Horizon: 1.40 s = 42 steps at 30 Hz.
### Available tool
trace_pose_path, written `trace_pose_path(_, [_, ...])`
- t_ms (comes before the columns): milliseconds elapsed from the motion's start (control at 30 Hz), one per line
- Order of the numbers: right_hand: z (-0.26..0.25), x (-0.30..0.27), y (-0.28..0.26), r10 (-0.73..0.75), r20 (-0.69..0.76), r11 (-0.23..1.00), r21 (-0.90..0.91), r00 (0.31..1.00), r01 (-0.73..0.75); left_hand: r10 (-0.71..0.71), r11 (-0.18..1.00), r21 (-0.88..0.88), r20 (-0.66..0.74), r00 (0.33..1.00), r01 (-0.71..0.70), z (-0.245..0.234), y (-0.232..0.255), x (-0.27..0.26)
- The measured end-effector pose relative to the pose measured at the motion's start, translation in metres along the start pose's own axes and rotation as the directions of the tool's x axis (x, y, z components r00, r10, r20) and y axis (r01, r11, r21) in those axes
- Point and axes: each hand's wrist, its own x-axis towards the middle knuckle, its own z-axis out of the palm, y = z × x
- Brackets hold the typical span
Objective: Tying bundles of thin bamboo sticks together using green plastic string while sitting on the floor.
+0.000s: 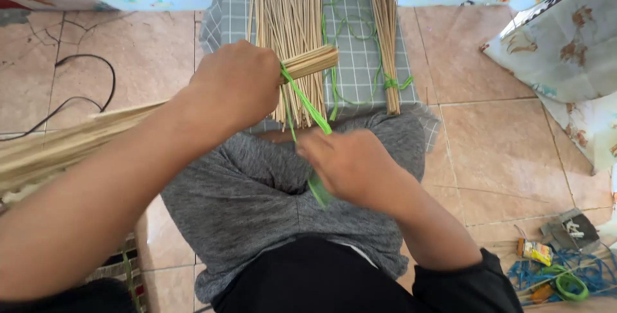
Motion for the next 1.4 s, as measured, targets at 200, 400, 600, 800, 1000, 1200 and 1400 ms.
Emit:
trace_pose_path(200, [-0.067,-0.010,-0.006,-0.137,-0.177,0.976,-0.192,0.975,0.103,0.122,0.951,0.293,-0.069,0.990,-0.096,0.044,-0.009,0.004])
trace_pose_path(400, [-0.038,0.046,0.097,0.137,-0.426,0.959,0.285,0.894,-0.011,0.292,0.934,0.246,-0.107,0.950,-0.260,0.026,0.057,-0.038])
trace_pose_path(600, [0.006,0.015,-0.009,0.058,-0.029,0.983,0.175,0.998,-0.053,-0.061,0.978,0.190,-0.152,0.987,0.089,-0.013,0.020,-0.012])
trace_pose_path(800, [-0.079,-0.014,0.004,-0.044,-0.338,0.951,-0.301,0.940,-0.064,0.212,0.914,0.377,-0.129,0.969,-0.150,0.053,0.032,-0.019])
trace_pose_path(1000, [-0.001,0.021,0.056,0.395,-0.106,0.680,0.701,0.912,-0.214,0.321,0.918,0.332,-0.302,0.898,-0.217,0.010,0.064,-0.040])
trace_pose_path(1200, [0.062,-0.022,0.033,0.238,-0.154,0.922,0.345,0.959,-0.173,0.127,0.976,0.192,-0.119,0.985,-0.103,0.009,0.045,-0.028])
trace_pose_path(1400, [-0.036,-0.046,-0.010,0.022,-0.217,0.993,-0.111,0.976,-0.047,0.260,0.883,0.444,-0.196,0.946,-0.151,0.036,0.030,-0.010])
